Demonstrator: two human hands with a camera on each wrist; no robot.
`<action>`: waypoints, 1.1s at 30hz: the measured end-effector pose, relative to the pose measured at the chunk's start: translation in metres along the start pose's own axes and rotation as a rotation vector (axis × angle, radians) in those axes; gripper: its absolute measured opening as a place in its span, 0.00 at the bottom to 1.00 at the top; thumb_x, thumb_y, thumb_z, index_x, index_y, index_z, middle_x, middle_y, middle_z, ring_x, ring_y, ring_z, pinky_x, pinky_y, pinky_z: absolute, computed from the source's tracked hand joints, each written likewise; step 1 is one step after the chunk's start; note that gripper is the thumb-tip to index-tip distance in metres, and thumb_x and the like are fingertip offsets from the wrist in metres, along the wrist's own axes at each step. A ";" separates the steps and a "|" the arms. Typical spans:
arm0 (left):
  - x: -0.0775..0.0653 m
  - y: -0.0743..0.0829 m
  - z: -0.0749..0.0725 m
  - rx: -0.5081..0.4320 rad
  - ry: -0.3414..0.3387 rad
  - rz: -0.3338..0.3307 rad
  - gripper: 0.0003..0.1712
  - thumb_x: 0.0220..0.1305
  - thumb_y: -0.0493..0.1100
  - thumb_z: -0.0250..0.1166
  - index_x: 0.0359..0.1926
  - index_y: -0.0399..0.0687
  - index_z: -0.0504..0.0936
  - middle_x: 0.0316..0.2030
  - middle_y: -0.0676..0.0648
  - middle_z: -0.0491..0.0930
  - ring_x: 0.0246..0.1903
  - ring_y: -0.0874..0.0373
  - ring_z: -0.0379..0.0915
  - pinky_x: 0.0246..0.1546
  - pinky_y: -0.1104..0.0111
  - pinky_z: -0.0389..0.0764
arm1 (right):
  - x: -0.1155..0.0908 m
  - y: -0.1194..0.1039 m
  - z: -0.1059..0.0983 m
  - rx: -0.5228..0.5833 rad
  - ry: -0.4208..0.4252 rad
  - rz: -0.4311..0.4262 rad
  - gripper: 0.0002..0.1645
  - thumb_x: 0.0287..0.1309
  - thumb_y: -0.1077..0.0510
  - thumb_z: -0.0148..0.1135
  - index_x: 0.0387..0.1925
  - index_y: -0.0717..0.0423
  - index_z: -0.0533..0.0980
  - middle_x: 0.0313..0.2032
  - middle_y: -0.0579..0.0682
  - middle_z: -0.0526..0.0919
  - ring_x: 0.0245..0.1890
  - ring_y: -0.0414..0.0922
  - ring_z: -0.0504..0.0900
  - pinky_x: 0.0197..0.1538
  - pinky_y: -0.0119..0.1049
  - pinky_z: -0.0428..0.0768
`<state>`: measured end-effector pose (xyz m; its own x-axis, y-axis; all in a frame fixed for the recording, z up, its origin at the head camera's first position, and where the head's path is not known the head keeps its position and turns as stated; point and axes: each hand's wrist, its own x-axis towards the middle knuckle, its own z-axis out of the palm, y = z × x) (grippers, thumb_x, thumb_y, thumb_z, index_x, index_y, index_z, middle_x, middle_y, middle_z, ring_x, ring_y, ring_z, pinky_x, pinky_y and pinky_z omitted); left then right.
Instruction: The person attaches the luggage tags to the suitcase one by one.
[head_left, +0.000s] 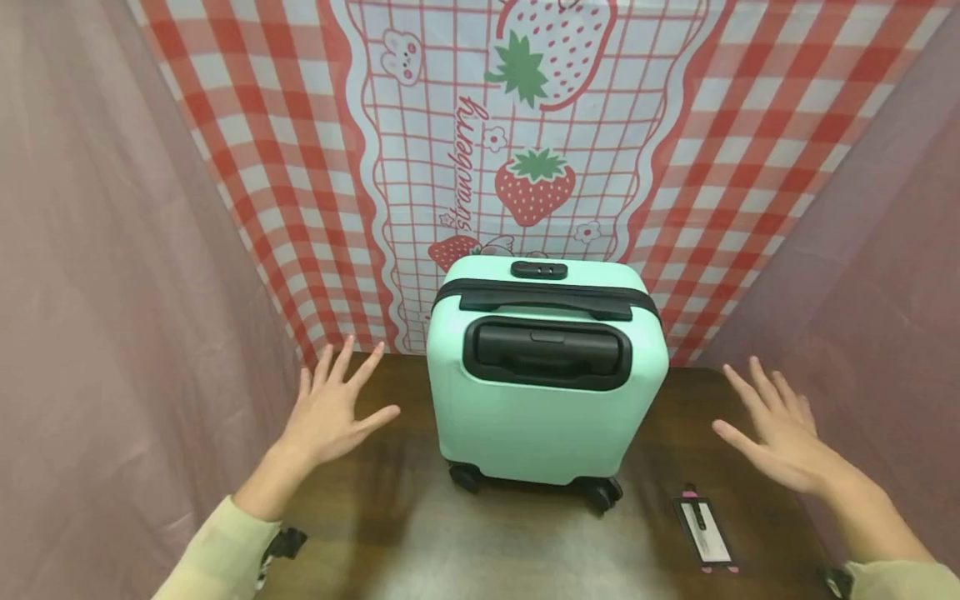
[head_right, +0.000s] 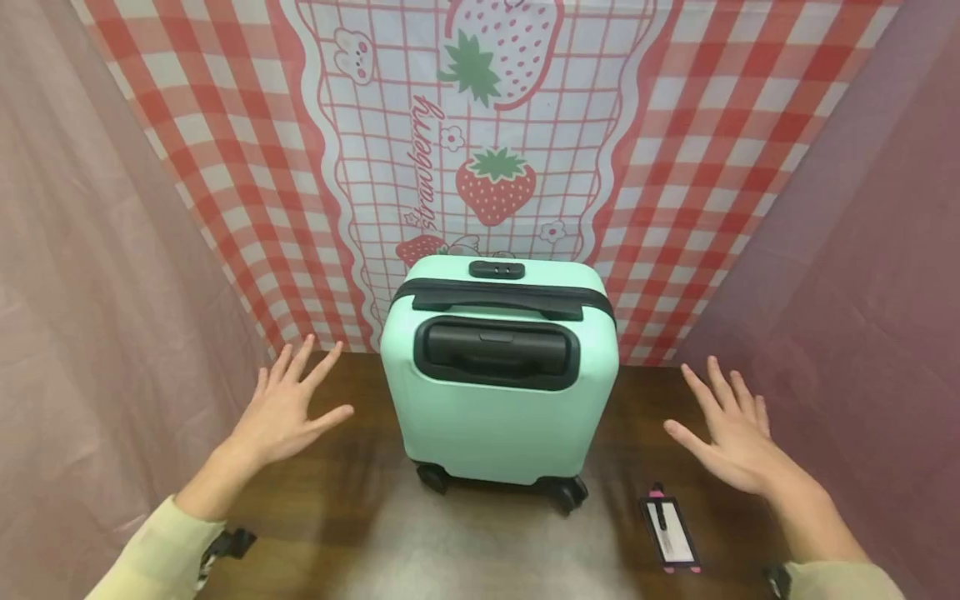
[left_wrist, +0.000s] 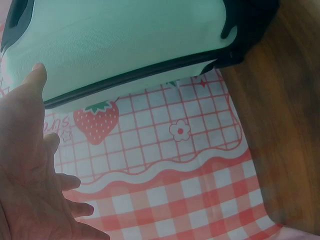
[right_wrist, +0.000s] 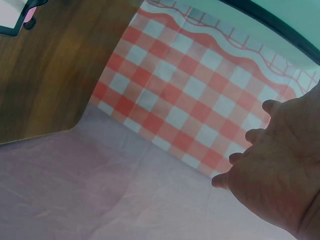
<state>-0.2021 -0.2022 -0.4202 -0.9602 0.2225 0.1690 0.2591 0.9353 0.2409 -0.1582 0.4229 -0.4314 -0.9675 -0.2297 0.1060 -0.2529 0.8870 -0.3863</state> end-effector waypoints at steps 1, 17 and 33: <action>0.000 0.000 0.000 -0.001 -0.001 0.000 0.55 0.67 0.75 0.63 0.86 0.69 0.50 0.86 0.35 0.43 0.83 0.24 0.38 0.73 0.20 0.48 | 0.000 0.001 -0.001 0.003 -0.001 0.000 0.50 0.81 0.45 0.50 0.87 0.46 0.33 0.83 0.67 0.21 0.79 0.80 0.21 0.67 0.81 0.12; 0.007 0.006 0.006 -0.035 0.015 0.008 0.55 0.68 0.73 0.65 0.86 0.66 0.51 0.85 0.34 0.47 0.82 0.24 0.43 0.74 0.22 0.48 | -0.011 0.027 0.005 0.090 -0.023 0.024 0.44 0.85 0.48 0.40 0.87 0.52 0.32 0.83 0.71 0.23 0.77 0.86 0.27 0.66 0.88 0.22; 0.032 0.030 -0.003 -0.418 0.175 0.120 0.46 0.74 0.56 0.68 0.85 0.59 0.58 0.82 0.40 0.60 0.80 0.36 0.59 0.75 0.33 0.65 | -0.022 0.052 0.041 0.237 -0.070 0.051 0.41 0.87 0.50 0.35 0.84 0.66 0.35 0.79 0.82 0.30 0.72 0.92 0.36 0.64 0.90 0.27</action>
<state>-0.2249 -0.1682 -0.4051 -0.8980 0.2393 0.3693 0.4218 0.7069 0.5677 -0.1507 0.4576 -0.4912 -0.9750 -0.2213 0.0199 -0.1895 0.7816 -0.5943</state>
